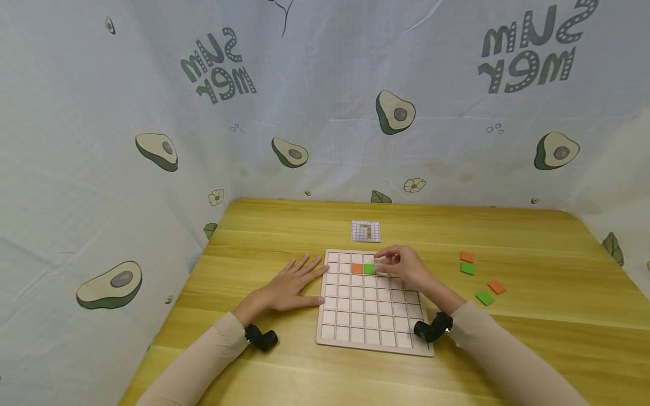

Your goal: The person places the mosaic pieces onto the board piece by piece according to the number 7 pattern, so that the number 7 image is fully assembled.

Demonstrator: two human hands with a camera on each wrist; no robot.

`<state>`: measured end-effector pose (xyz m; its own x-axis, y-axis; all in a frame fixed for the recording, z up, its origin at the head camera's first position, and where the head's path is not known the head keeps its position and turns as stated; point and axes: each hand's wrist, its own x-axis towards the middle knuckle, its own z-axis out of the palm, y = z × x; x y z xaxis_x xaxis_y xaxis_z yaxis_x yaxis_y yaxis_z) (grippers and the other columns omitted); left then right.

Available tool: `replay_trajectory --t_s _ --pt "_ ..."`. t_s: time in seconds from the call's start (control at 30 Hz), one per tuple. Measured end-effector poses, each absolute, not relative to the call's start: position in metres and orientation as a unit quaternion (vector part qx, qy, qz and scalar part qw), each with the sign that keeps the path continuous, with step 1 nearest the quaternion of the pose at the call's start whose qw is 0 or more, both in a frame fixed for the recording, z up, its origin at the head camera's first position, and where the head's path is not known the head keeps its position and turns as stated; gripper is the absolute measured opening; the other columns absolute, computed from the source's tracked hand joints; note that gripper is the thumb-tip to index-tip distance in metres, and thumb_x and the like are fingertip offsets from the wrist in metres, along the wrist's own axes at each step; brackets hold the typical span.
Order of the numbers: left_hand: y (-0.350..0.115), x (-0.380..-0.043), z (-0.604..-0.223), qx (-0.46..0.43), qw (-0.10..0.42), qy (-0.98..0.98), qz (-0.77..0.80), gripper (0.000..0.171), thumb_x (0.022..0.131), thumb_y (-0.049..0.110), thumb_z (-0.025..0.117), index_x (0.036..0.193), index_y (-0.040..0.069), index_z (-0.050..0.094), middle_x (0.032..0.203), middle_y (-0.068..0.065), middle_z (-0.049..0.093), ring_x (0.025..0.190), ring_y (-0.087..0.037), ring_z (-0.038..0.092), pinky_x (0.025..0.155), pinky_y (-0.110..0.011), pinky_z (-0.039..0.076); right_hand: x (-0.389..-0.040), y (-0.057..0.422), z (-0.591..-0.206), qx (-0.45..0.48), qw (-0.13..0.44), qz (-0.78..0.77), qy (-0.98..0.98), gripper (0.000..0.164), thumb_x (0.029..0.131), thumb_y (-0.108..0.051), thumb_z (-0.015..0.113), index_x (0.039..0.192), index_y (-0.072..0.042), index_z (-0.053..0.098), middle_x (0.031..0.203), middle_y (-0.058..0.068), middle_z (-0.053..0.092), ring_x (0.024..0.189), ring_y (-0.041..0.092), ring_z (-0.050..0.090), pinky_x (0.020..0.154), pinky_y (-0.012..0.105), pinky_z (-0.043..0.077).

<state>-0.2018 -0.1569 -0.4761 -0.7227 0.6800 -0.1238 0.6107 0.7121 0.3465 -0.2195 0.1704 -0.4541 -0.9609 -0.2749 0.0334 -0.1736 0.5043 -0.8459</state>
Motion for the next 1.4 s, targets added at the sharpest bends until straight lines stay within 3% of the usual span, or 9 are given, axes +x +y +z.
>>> replay_trajectory --t_s 0.73,1.07,1.4 --pt "-0.158 -0.2 -0.479 0.353 0.123 0.915 0.151 0.082 0.096 0.069 0.042 0.162 0.029 0.014 0.167 -0.001 0.002 0.152 -0.03 -0.004 0.119 -0.052 -0.002 -0.217 0.263 -0.427 -0.088 -0.005 -0.45 0.889 0.041 0.091 -0.023 0.076 0.12 0.006 0.068 0.09 0.011 0.056 0.072 0.02 0.044 0.051 0.027 0.034" --pt "-0.157 -0.199 -0.477 0.354 0.124 0.914 0.156 0.082 0.097 0.068 0.043 0.162 0.028 0.014 0.167 -0.002 0.003 0.152 -0.03 -0.004 0.119 -0.052 -0.002 -0.21 0.305 -0.432 -0.061 -0.038 -0.438 0.896 0.046 0.094 -0.027 0.073 0.124 0.007 0.065 0.09 0.008 0.054 0.068 0.017 0.042 0.049 0.029 0.032" --pt "-0.157 -0.2 -0.476 0.355 0.123 0.914 0.157 0.082 0.097 0.067 0.044 0.162 0.028 0.014 0.167 -0.001 0.003 0.152 -0.029 -0.004 0.119 -0.052 -0.002 -0.207 0.339 -0.448 -0.02 -0.042 -0.433 0.9 0.049 0.095 -0.029 0.072 0.125 0.009 0.064 0.088 0.002 0.056 0.065 0.012 0.049 0.053 0.026 0.04"
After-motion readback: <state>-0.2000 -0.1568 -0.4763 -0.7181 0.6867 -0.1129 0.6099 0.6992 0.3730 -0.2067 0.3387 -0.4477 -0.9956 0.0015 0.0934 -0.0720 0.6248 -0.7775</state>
